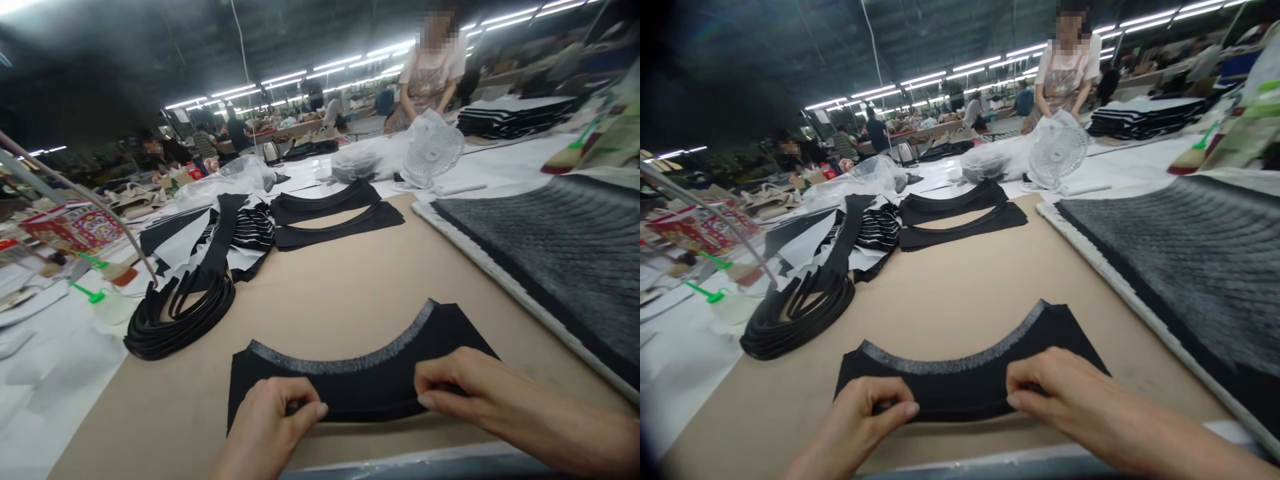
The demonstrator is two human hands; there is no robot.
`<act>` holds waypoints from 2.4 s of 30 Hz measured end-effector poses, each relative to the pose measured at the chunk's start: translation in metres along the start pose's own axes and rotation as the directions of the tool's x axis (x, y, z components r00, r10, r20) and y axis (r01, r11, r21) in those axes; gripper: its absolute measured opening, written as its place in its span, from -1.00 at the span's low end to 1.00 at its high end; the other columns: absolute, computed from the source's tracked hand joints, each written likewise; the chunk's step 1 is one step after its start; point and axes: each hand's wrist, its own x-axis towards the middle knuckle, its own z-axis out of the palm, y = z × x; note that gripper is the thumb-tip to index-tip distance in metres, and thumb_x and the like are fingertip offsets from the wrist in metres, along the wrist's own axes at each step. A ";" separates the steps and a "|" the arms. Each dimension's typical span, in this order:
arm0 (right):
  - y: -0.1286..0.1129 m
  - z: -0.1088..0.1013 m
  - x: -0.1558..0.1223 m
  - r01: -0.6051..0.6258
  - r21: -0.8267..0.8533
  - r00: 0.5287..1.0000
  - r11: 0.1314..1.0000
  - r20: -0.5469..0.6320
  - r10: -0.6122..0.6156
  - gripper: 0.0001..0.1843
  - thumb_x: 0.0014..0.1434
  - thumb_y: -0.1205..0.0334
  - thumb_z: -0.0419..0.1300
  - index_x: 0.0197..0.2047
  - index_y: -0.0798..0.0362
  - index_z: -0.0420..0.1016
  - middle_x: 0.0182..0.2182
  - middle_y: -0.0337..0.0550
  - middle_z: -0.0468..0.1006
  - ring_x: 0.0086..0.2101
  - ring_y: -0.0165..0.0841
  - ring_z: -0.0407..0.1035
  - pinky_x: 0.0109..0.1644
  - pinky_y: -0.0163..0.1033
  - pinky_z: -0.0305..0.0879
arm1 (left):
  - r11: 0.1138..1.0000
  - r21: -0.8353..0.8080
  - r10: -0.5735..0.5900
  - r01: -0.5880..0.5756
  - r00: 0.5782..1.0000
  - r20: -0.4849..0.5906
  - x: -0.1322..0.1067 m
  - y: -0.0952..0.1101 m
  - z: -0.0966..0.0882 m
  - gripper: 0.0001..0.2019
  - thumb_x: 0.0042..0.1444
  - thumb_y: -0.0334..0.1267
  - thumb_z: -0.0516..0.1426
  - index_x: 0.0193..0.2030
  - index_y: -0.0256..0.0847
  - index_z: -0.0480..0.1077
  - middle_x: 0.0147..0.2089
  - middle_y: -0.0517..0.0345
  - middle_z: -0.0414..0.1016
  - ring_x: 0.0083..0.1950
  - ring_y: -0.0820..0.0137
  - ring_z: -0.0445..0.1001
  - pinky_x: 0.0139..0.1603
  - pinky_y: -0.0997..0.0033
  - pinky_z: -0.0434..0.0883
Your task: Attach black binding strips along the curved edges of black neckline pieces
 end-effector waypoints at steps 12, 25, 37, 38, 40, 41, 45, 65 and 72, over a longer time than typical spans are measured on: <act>0.008 0.009 0.037 0.124 0.023 0.986 0.992 0.109 -0.126 -0.79 0.21 0.20 0.05 -0.44 -0.02 0.39 -0.49 -0.31 0.46 -0.44 -0.40 0.33 -0.39 -0.33 0.03 | 0.978 0.208 0.029 -0.014 0.997 -0.068 0.014 0.025 -0.002 -0.85 0.20 -0.24 0.09 -0.18 0.06 0.47 -0.29 0.32 0.50 -0.24 0.40 0.44 -0.25 0.43 0.13; -0.014 0.008 0.048 0.038 -0.030 0.995 0.999 0.097 -0.035 -0.73 0.25 0.12 0.05 -0.46 0.02 0.36 -0.53 -0.26 0.40 -0.44 -0.38 0.28 -0.40 -0.30 -0.04 | 0.986 0.163 -0.006 0.014 0.999 -0.050 0.030 0.030 0.003 -0.84 0.17 -0.25 0.05 -0.26 -0.03 0.48 -0.51 0.30 0.35 -0.45 0.44 0.30 -0.39 0.45 0.03; -0.017 0.016 0.060 -0.017 -0.090 0.996 0.996 0.085 0.025 -0.76 0.14 0.30 0.03 -0.54 0.05 0.34 -0.59 -0.23 0.42 -0.52 -0.40 0.26 -0.46 -0.29 -0.12 | 0.988 0.145 -0.042 0.044 0.999 -0.017 0.044 0.034 0.005 -0.73 0.01 -0.20 0.06 -0.67 -0.19 0.26 -0.65 0.29 0.09 -0.51 0.48 0.16 -0.46 0.44 -0.04; -0.017 0.017 0.060 -0.013 -0.102 0.997 0.995 0.079 0.021 -0.76 0.13 0.30 0.02 -0.54 0.05 0.35 -0.59 -0.22 0.43 -0.51 -0.39 0.28 -0.46 -0.29 -0.11 | 0.987 0.154 -0.046 0.047 0.999 -0.011 0.045 0.035 0.005 -0.74 0.00 -0.21 0.06 -0.67 -0.19 0.26 -0.65 0.29 0.10 -0.51 0.48 0.17 -0.46 0.44 -0.04; -0.018 0.019 0.060 -0.011 -0.126 0.997 0.992 0.072 0.021 -0.76 0.12 0.30 0.02 -0.55 0.05 0.36 -0.57 -0.19 0.46 -0.50 -0.38 0.30 -0.46 -0.29 -0.11 | 0.983 0.176 -0.060 0.060 0.998 -0.006 0.047 0.035 0.007 -0.76 -0.02 -0.22 0.06 -0.66 -0.19 0.27 -0.65 0.29 0.13 -0.51 0.48 0.19 -0.45 0.44 -0.04; -0.019 0.020 0.061 -0.012 -0.138 0.997 0.990 0.069 0.022 -0.76 0.12 0.31 0.02 -0.55 0.05 0.37 -0.57 -0.18 0.48 -0.50 -0.37 0.31 -0.46 -0.29 -0.11 | 0.980 0.187 -0.064 0.065 0.998 -0.012 0.048 0.034 0.008 -0.76 -0.02 -0.22 0.06 -0.65 -0.19 0.28 -0.65 0.28 0.15 -0.51 0.48 0.21 -0.45 0.44 -0.04; -0.022 0.021 0.063 -0.024 -0.177 0.998 0.984 0.049 0.033 -0.76 0.11 0.33 0.02 -0.54 0.06 0.41 -0.57 -0.13 0.50 -0.50 -0.35 0.35 -0.46 -0.27 -0.12 | 0.968 0.242 -0.054 0.065 0.997 -0.050 0.050 0.034 0.013 -0.77 -0.01 -0.24 0.06 -0.65 -0.19 0.29 -0.62 0.23 0.26 -0.46 0.44 0.28 -0.43 0.43 -0.01; -0.027 0.026 0.070 -0.008 -0.283 1.000 0.959 -0.012 0.005 -0.69 0.16 0.31 0.00 -0.50 0.07 0.51 -0.51 0.00 0.58 -0.43 -0.19 0.48 -0.46 -0.24 -0.09 | 0.941 0.333 -0.037 0.051 0.998 -0.048 0.055 0.037 0.011 -0.80 -0.05 -0.28 0.03 -0.62 -0.17 0.37 -0.56 0.14 0.42 -0.40 0.37 0.42 -0.44 0.40 0.02; -0.028 0.026 0.070 -0.014 -0.287 1.000 0.958 0.001 0.015 -0.68 0.15 0.33 -0.02 -0.47 0.07 0.54 -0.49 0.02 0.59 -0.41 -0.16 0.50 -0.45 -0.24 -0.03 | 0.936 0.347 -0.047 0.057 0.998 -0.037 0.053 0.039 0.012 -0.80 -0.04 -0.29 0.03 -0.60 -0.17 0.42 -0.53 0.11 0.47 -0.41 0.37 0.42 -0.44 0.40 0.02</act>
